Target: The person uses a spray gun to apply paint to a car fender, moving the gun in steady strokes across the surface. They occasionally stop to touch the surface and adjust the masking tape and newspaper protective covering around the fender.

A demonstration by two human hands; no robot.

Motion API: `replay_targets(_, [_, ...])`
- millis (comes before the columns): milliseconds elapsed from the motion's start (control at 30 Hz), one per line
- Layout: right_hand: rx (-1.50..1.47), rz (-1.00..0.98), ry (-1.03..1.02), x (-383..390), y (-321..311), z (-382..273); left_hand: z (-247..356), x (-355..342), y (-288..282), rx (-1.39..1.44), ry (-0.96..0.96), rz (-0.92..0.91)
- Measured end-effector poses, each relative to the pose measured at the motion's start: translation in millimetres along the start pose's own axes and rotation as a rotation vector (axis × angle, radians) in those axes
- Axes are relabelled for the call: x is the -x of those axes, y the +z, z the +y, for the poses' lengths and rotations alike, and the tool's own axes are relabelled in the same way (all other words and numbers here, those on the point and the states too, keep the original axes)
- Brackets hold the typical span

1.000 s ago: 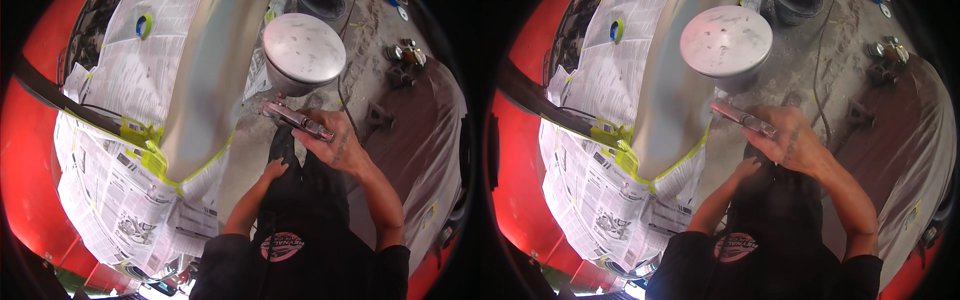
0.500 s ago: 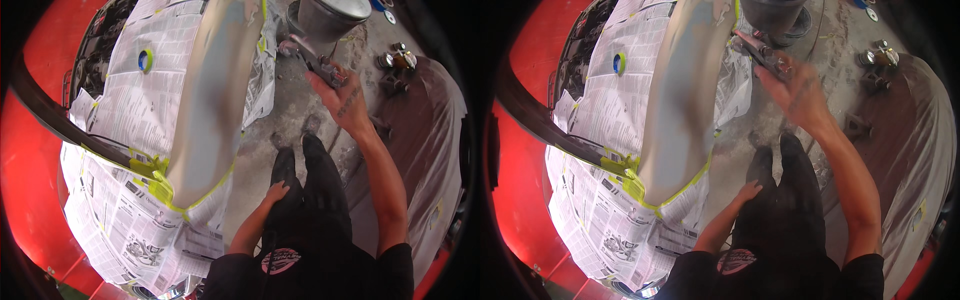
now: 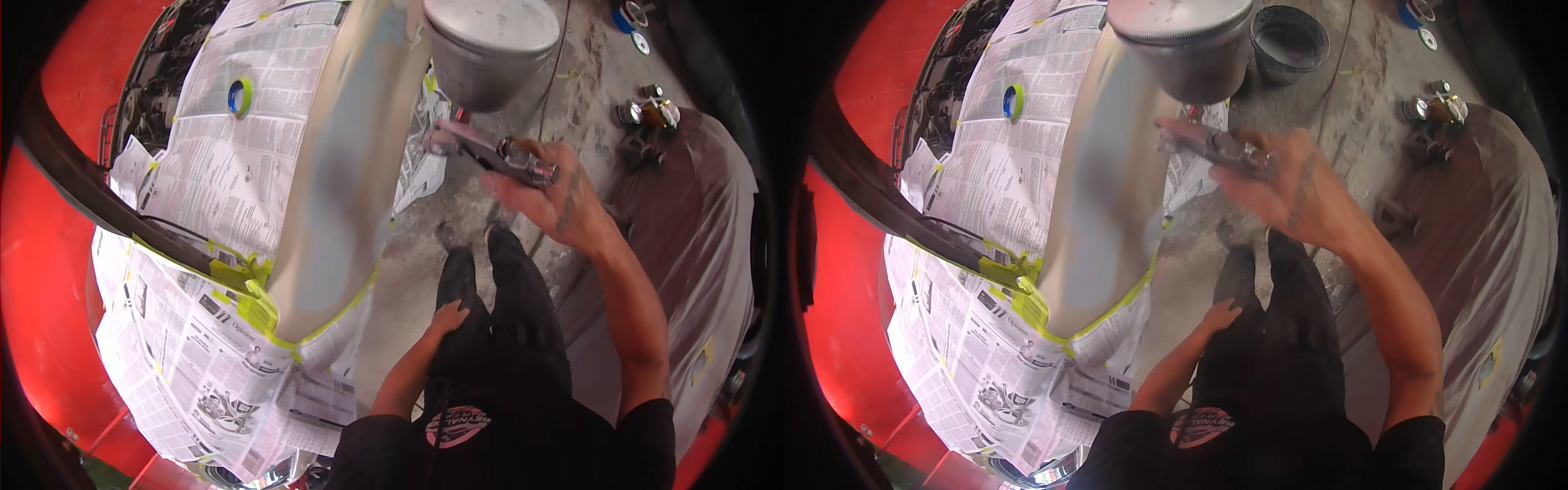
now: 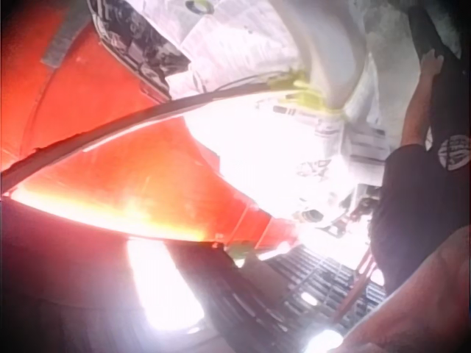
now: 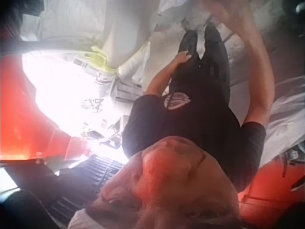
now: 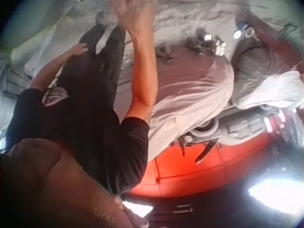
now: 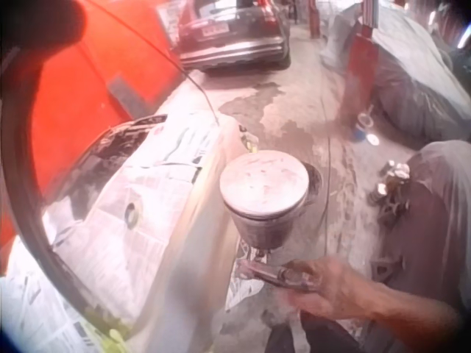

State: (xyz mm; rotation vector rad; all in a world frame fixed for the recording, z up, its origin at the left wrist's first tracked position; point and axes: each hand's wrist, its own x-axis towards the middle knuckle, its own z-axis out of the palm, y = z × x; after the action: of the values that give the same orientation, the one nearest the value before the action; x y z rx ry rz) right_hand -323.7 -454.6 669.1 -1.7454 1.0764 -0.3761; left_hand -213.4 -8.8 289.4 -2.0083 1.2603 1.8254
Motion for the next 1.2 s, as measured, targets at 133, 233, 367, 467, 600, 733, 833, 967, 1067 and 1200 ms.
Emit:
replay_targets(133, [0.033, 0.137, -0.025, -20.2, -4.8, 11.8, 4.1, 0.6, -0.9, 0.0, -0.005, -0.003])
replay_targets(233, [0.022, 0.268, -0.109, -34.6, -5.6, 5.4, 6.3, 1.8, -0.1, 0.01, -0.026, -0.01])
replay_targets(367, [0.007, 0.257, -0.005, -36.8, -6.4, 6.6, 7.3, 3.3, -1.6, 0.023, -0.038, -0.006])
replay_targets(467, [0.066, 0.178, 0.034, -24.5, -7.0, -7.5, 2.4, 1.6, 2.7, 0.028, -0.032, 0.004])
replay_targets(600, [0.069, -0.007, 0.077, -10.1, -5.7, -23.2, -0.8, -1.6, 4.9, 0.029, -0.018, -0.002])
replay_targets(733, [0.023, -0.101, 0.042, -11.3, -5.9, -33.5, 0.8, -0.2, 4.0, 0.031, -0.012, 0.001])
replay_targets(833, [0.031, 0.025, -0.004, -18.9, -1.8, -38.8, 1.9, 1.8, 2.9, 0.034, -0.019, -0.003])
replay_targets(967, [0.152, 0.172, -0.172, -42.1, -5.9, -22.0, 5.6, 3.2, 1.4, 0.037, -0.034, -0.007])
replay_targets(1067, [0.141, 0.262, -0.137, -48.5, -5.2, -21.8, 9.6, 4.7, -0.6, 0.038, -0.043, -0.012])
replay_targets(1200, [0.097, 0.222, -0.094, -44.0, -4.5, -26.7, 5.2, 5.0, 0.4, 0.045, -0.064, -0.026])
